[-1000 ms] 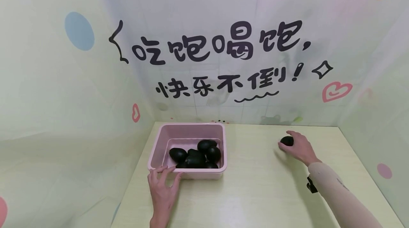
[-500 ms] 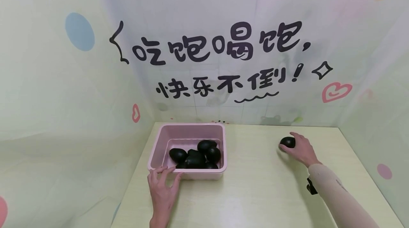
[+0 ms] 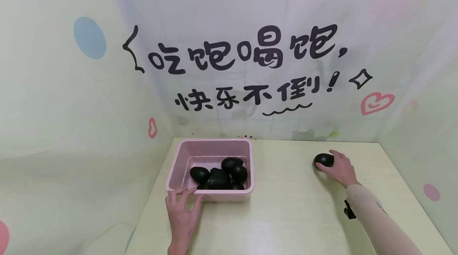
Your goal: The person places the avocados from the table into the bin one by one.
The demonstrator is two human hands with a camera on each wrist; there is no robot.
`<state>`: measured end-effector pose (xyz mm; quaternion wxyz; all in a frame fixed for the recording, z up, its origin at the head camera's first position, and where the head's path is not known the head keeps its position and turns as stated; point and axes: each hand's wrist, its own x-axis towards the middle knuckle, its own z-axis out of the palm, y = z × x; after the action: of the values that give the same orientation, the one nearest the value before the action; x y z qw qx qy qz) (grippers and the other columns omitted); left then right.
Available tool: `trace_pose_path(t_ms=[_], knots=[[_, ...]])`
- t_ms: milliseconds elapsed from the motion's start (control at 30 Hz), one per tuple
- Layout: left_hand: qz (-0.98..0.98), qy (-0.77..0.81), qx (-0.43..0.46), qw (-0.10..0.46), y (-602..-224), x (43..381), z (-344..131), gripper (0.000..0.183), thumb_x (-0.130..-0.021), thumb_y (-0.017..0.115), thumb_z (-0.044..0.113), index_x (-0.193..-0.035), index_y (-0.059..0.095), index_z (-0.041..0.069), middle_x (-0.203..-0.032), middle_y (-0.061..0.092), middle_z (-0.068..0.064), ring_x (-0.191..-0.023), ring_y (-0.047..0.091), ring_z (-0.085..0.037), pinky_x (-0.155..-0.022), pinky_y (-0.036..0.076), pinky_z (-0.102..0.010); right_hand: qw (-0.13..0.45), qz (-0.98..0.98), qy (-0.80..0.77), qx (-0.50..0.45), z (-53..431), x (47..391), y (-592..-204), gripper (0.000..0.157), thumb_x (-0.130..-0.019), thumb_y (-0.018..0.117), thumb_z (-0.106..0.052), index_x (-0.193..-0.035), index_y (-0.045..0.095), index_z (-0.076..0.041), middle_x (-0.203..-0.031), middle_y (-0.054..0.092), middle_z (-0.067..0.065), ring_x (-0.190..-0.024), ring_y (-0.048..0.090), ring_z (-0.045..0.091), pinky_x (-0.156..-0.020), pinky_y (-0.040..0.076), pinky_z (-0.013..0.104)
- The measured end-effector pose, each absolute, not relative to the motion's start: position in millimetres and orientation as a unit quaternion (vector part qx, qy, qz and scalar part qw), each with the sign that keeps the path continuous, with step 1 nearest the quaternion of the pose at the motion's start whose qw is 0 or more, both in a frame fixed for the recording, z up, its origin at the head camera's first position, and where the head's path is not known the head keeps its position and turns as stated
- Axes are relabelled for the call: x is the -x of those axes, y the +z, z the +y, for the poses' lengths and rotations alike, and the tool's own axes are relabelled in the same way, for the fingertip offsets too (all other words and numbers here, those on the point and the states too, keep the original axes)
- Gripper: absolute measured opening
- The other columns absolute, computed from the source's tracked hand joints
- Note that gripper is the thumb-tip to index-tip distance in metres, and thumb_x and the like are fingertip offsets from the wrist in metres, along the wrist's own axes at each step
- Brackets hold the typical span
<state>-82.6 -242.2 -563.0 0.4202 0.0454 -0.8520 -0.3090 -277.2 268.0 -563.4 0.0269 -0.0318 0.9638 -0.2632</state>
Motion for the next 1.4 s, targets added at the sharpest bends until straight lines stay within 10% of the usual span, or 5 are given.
trace_pose_path(t_ms=[1400], knots=[[-0.854,-0.311,-0.051,0.415,-563,81,-242,0.032,-0.072,0.095,0.016,-0.099,0.078,0.009,-0.11,0.064,-0.02,-0.104,0.051,-0.038,-0.092,0.037,-0.043,0.04,0.966,-0.255,-0.013,267,278,-580,0.106,-0.094,0.065,-0.067,-0.157,0.03,0.01,-0.149,0.04,0.048,-0.131,0.047,0.065,-0.099,0.043,0.077]])
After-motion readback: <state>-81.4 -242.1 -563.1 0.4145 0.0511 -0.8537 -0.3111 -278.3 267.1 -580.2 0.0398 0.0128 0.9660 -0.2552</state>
